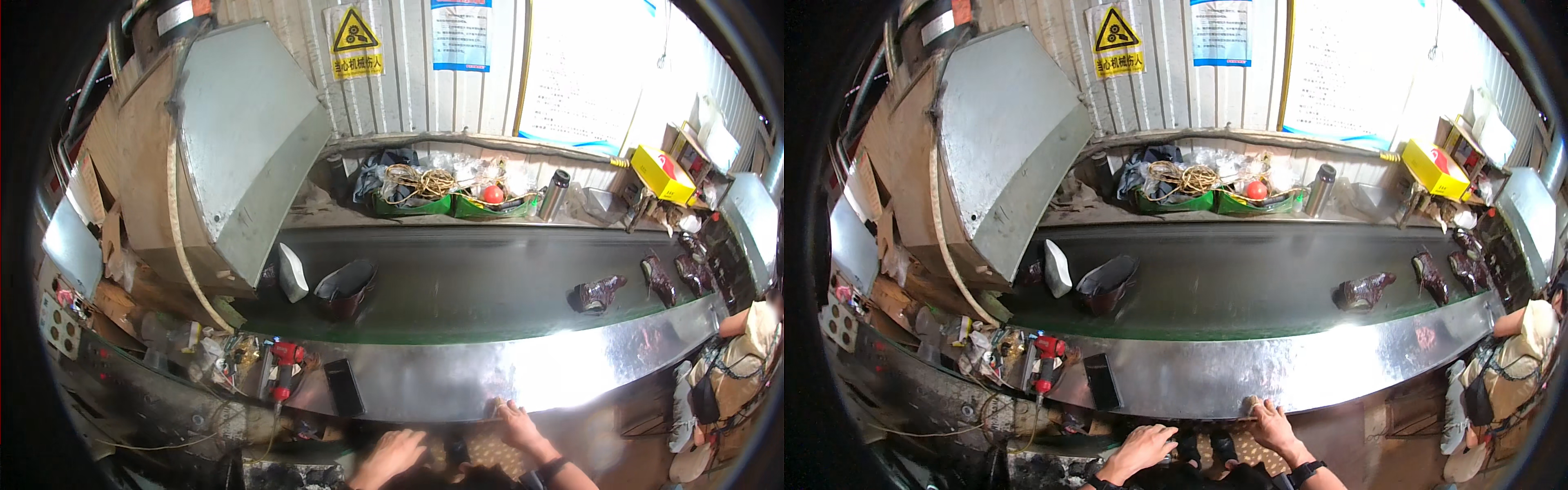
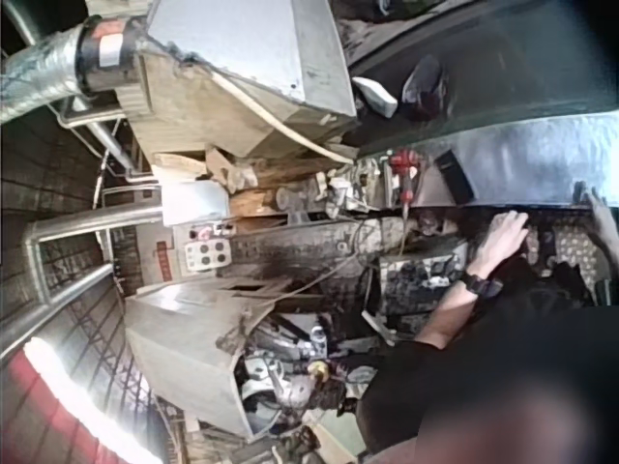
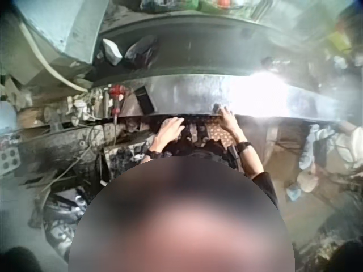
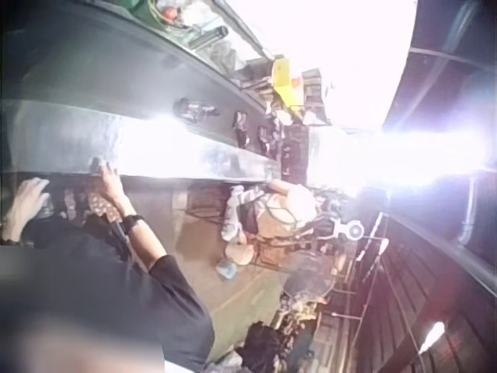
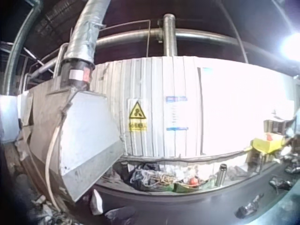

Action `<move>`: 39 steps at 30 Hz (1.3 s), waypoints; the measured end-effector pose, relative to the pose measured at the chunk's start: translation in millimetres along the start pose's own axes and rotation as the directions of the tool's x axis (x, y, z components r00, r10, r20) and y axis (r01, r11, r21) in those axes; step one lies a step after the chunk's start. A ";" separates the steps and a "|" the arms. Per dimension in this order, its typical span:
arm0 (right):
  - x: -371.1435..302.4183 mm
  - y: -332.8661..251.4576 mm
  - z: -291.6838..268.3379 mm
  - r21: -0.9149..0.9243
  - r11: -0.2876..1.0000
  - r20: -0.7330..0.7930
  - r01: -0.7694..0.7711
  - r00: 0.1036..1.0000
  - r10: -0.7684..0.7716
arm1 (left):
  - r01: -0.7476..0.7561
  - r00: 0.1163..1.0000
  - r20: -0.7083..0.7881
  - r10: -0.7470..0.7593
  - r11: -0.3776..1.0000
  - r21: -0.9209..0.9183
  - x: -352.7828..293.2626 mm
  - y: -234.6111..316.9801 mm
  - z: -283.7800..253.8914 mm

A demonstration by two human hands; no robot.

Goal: Operates a shoe lasting machine to shape the upper of the shoe over the last.

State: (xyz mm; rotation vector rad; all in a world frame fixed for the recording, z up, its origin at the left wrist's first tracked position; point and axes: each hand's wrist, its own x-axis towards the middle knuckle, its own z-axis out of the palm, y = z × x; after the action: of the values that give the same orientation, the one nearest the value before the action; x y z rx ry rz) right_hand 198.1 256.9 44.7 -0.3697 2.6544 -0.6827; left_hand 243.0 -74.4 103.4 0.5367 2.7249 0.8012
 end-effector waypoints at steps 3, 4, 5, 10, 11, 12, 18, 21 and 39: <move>-0.6 -5.3 0.7 -0.003 1.000 -0.016 0.011 1.000 -0.011 | -0.057 0.997 0.060 0.052 0.995 0.081 -2.0 -19.9 6.7; -1.8 -2.5 4.9 -0.025 0.999 0.001 0.025 1.000 -0.025 | -0.076 0.992 0.112 0.062 0.989 0.124 -2.9 -22.8 5.6; 6.4 -1.6 3.7 -0.050 0.997 0.015 0.055 0.998 -0.054 | -0.069 0.988 0.143 0.051 0.990 0.126 -3.8 -29.5 6.9; 22.3 27.6 35.3 -0.010 0.997 0.006 0.072 0.997 -0.072 | -0.113 0.993 -0.003 0.114 0.990 0.083 6.0 -31.1 -3.2; 25.8 46.2 44.1 0.186 0.982 0.048 -0.036 0.998 0.027 | -0.117 0.993 -0.009 0.118 0.989 0.092 10.7 -24.1 -8.0; 27.5 62.8 51.7 0.373 0.916 0.113 -0.147 0.987 0.113 | -0.101 0.994 -0.024 0.103 0.991 0.088 14.6 -14.7 -12.5; 29.7 1.7 11.9 0.002 0.992 0.078 -0.129 0.989 0.129 | 0.039 0.988 0.151 -0.037 0.999 -0.011 1.8 -9.9 -10.3; 33.1 -20.0 -8.2 -0.099 0.987 0.109 -0.126 0.985 0.137 | 0.062 0.998 -0.018 -0.063 0.997 -0.045 -8.7 -12.1 -22.0; 125.0 -158.7 13.0 -0.057 0.833 0.566 0.551 0.705 -0.427 | 0.891 -0.117 -0.830 -0.545 0.311 -0.330 -284.0 30.1 -102.5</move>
State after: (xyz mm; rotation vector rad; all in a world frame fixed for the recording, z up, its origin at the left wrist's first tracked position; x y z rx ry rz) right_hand 116.4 74.8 78.4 -1.1893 2.0812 -0.3375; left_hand 472.7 -216.3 241.8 -1.9765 3.0883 0.1281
